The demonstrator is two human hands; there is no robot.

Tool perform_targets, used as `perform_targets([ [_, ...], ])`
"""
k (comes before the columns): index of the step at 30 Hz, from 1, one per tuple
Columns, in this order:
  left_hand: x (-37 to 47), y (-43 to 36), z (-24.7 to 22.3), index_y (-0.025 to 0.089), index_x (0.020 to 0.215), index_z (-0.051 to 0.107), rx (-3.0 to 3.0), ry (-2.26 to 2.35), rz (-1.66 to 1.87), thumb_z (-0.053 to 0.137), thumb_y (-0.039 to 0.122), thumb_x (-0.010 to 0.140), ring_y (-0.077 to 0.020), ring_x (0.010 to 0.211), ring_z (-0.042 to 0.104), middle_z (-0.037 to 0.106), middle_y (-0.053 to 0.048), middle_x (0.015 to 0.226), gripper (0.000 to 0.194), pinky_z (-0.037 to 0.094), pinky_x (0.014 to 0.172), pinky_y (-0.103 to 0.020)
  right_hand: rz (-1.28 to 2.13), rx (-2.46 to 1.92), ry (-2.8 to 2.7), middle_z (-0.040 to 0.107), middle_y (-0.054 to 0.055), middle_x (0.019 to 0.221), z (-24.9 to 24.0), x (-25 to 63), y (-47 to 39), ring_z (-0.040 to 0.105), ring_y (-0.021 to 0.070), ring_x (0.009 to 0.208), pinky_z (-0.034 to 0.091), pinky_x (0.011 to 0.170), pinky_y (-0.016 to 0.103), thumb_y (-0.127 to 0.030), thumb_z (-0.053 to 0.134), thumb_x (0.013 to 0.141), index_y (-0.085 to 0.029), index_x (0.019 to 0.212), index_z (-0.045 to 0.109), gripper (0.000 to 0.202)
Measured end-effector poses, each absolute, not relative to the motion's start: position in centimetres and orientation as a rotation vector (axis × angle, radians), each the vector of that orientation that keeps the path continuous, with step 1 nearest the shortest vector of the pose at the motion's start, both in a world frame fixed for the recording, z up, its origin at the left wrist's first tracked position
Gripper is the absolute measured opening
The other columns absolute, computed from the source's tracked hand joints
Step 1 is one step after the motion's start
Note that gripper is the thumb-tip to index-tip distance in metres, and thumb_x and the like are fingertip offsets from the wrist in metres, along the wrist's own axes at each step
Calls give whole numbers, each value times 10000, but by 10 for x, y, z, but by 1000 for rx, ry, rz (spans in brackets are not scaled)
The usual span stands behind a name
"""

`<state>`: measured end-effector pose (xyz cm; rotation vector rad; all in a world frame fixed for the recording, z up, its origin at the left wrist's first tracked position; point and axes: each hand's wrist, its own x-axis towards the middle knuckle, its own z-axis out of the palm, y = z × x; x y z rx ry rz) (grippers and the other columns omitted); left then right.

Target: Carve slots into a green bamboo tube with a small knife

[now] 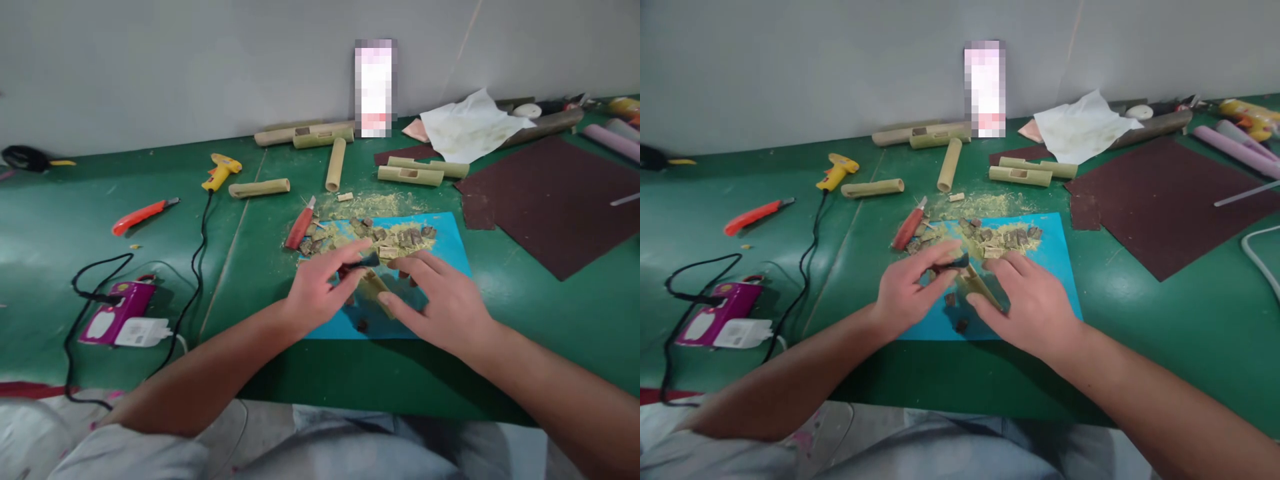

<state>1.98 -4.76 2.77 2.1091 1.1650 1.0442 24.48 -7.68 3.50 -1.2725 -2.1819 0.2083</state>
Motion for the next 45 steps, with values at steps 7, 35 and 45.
perform_targets([
  [7, 22, -53, 24, 211, 1085, 681, 2509, 921, 1079, 592, 153, 987, -134, 838, 774, 803, -26, 956, 145, 608, 808, -215, 469, -1157, -2094, 725, 58, 970, 33, 243, -76, 677, 184, 781, 557, 678, 324, -381, 613, 936, -226, 1200, 612, 306],
  [35, 32, -57, 32, 173, 843, 749, 2007, 944, 1110, 720, 226, 929, -141, 756, 761, 798, -50, 844, 105, 638, 689, -209, 478, -1051, -2064, 765, 44, 929, 37, 247, -74, 696, 147, 731, 572, 719, 295, -315, 592, 990, -252, 1006, 700, 126],
  [45, 32, -60, 30, 176, 841, 759, 1953, 1005, 1086, 724, 216, 921, -137, 733, 766, 804, -38, 831, 97, 637, 684, -202, 518, -1064, -2014, 765, 27, 857, 33, 247, -76, 714, 151, 767, 564, 707, 282, -303, 587, 989, -249, 932, 709, 144],
])
